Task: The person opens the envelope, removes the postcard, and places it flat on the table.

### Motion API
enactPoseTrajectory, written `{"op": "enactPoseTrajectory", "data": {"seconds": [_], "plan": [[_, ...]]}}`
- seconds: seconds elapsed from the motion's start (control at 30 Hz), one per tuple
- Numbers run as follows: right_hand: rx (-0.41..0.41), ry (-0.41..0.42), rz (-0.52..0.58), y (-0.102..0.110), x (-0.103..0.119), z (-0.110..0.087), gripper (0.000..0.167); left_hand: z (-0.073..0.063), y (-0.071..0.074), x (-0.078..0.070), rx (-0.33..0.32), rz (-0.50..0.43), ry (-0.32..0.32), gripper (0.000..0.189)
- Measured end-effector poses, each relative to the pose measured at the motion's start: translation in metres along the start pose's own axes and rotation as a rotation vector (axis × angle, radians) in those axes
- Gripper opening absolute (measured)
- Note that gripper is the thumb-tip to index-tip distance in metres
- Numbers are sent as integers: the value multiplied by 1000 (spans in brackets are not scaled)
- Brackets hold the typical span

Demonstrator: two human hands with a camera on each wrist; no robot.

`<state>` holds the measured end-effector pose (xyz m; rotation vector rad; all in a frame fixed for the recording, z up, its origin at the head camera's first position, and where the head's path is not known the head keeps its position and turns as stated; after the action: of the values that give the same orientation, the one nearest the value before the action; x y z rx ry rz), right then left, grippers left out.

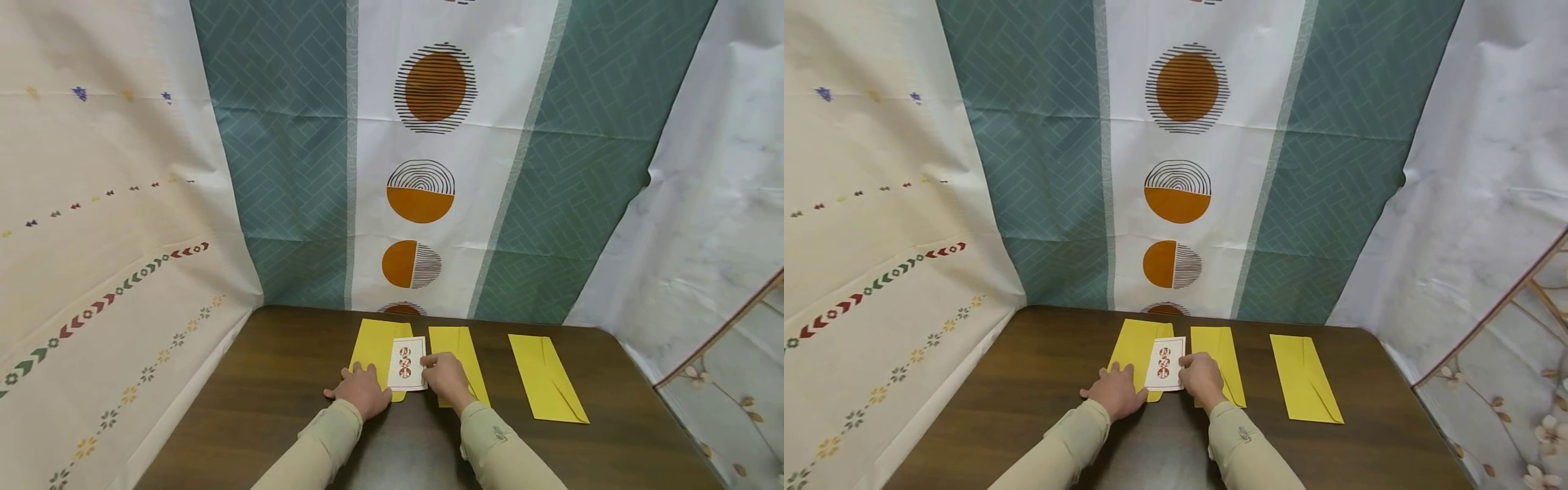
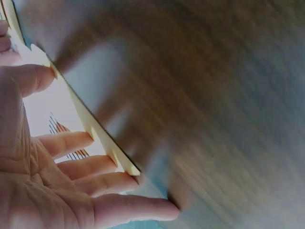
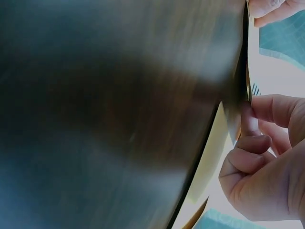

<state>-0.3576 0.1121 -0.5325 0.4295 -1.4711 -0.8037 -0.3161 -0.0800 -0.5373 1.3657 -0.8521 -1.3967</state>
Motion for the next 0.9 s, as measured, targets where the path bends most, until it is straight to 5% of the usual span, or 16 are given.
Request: {"op": "enactPoseTrajectory", "data": {"seconds": [0.4, 0.9], "plan": [[-63, -29, 3, 12, -16, 9, 33, 7, -5, -1, -51, 2, 73, 61], [-143, -45, -16, 14, -20, 14, 35, 15, 4, 28, -95, -13, 109, 55]]}}
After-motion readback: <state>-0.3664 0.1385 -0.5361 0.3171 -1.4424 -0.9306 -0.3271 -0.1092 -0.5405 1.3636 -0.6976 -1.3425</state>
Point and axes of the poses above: each hand's wrist, its own z-axis towards the middle knuckle, its own y-axis out of the back of the hand, x = y × z, the point moved 4 cm from there along z, towards the middle knuckle, and after that the axes turned 14 degrees about -x, right-handed, at the moved point
